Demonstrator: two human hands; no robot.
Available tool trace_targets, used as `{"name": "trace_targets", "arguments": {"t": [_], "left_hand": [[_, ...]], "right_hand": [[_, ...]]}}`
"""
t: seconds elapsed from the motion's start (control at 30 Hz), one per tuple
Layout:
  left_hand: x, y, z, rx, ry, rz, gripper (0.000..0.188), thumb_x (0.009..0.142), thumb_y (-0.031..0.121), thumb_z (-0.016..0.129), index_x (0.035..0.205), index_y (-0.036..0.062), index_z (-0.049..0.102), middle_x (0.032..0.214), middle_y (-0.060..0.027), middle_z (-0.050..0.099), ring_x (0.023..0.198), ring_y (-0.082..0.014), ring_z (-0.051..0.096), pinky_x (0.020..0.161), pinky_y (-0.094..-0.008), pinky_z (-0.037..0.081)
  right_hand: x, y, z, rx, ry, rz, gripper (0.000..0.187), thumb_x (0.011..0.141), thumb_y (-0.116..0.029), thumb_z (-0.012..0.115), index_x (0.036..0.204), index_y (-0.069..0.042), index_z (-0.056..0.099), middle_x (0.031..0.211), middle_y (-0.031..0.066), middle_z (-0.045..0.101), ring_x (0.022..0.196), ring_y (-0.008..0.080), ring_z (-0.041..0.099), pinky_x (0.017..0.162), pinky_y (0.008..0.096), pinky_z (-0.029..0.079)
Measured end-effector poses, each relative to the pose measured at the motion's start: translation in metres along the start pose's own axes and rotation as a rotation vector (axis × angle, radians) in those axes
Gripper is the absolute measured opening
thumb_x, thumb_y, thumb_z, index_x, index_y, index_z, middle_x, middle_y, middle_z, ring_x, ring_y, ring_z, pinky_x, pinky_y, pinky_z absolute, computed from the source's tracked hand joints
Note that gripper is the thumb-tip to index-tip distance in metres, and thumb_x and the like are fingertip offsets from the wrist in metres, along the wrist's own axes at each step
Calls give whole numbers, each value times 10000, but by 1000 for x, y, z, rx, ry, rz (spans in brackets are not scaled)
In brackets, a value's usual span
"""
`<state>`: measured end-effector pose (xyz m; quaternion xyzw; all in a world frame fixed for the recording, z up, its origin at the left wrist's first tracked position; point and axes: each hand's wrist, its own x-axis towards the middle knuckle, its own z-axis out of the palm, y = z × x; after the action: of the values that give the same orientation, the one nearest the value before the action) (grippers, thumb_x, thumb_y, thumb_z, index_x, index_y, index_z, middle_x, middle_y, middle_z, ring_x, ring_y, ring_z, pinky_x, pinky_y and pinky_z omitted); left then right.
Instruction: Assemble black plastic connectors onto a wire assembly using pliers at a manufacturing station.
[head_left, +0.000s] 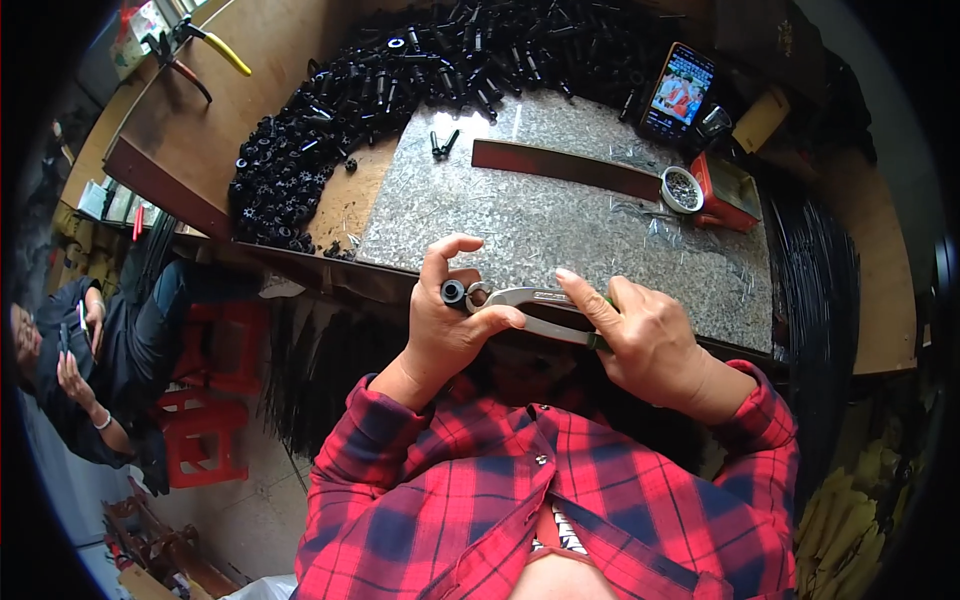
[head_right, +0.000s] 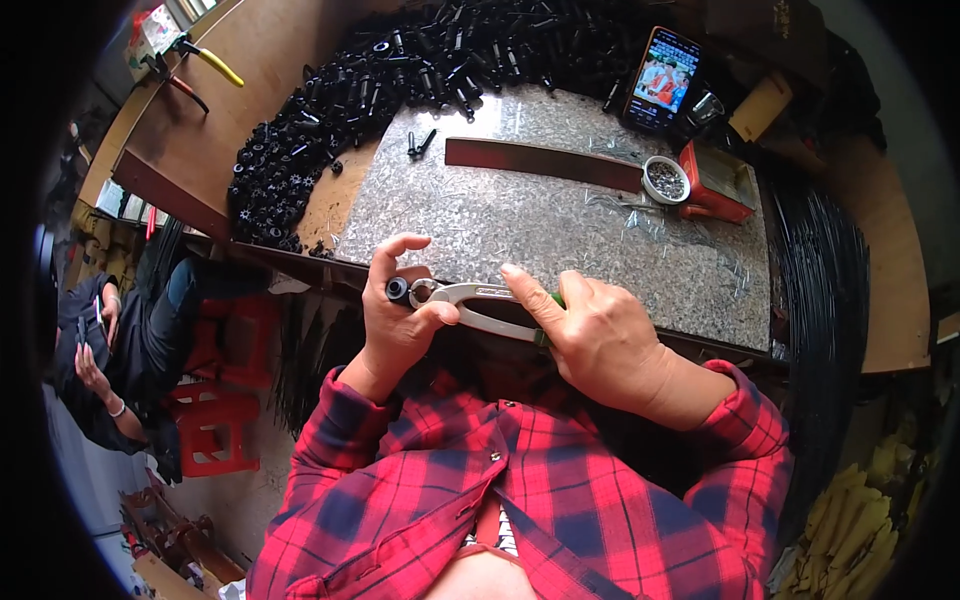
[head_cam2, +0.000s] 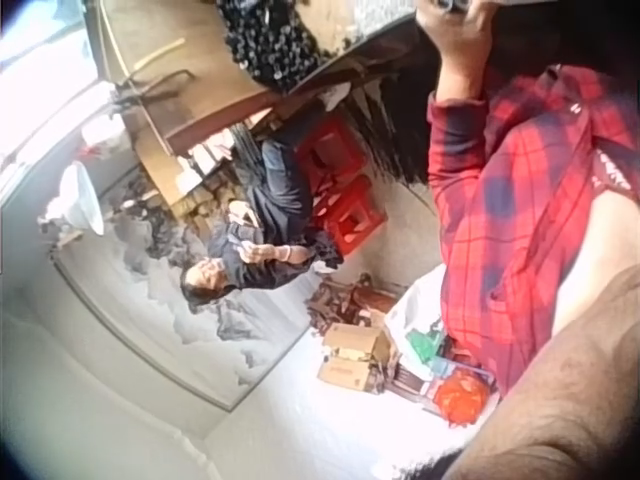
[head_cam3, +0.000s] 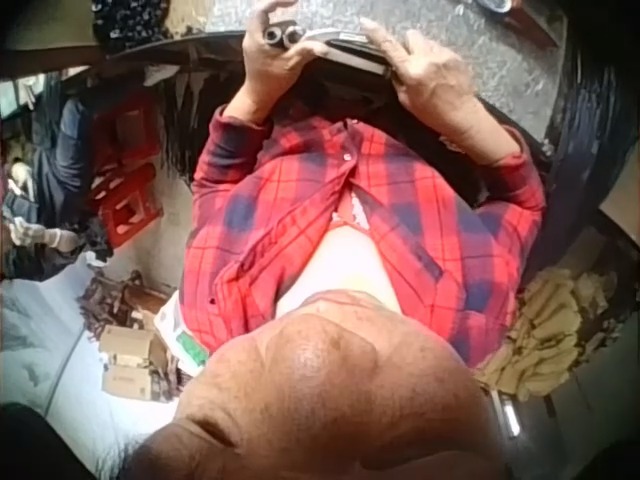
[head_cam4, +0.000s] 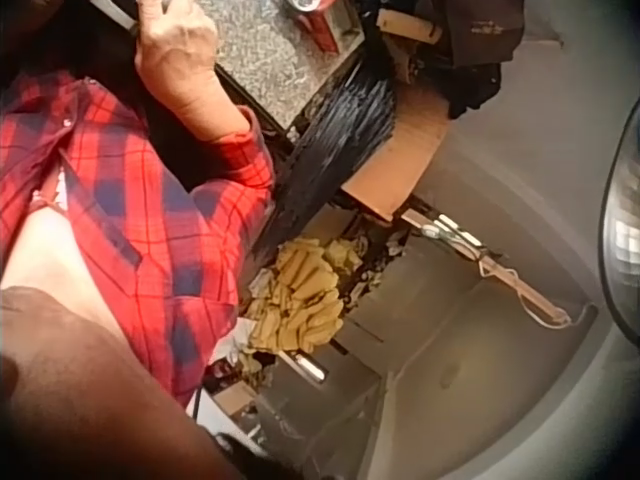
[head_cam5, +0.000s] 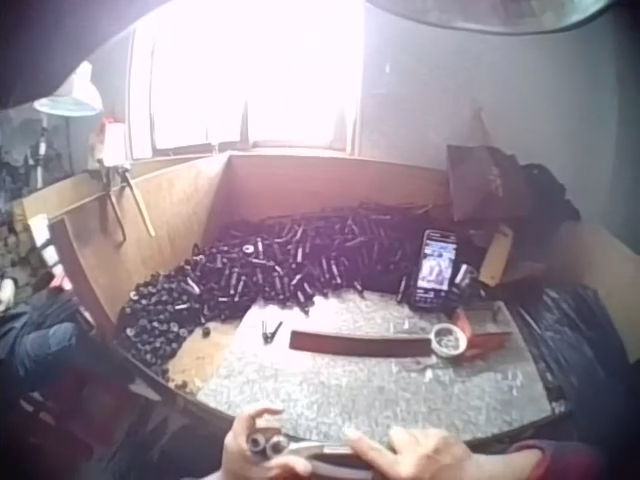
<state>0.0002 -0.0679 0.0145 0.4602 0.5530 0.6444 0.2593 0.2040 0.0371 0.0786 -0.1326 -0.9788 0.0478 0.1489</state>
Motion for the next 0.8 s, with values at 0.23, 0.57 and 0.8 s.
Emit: {"name": "trace_targets", "arguments": {"t": [0.23,0.57,0.8], "left_hand": [[2,2,-5,-27,-35,-9,854,528,255,931,1205,73,442,661,70,454,603,-16,433,543,-159,359],[-4,2,-6,-47,-181,11,665,653,191,873,1144,23,457,636,8,574,575,-29,513,513,-159,333],[-4,9,2,-71,-178,54,474,765,21,735,1139,23,442,712,-37,613,626,-74,562,558,-176,420]], "right_hand": [[3,-1,-11,-72,85,-96,717,702,-100,667,1385,-140,451,730,73,422,606,225,471,548,353,420],[-12,-12,-23,-91,-57,-51,660,748,-57,592,1386,-152,454,711,72,408,590,199,479,512,332,436],[-14,-11,-18,149,-189,41,665,760,-85,622,1393,-142,424,760,117,481,633,272,557,560,384,474]]}}
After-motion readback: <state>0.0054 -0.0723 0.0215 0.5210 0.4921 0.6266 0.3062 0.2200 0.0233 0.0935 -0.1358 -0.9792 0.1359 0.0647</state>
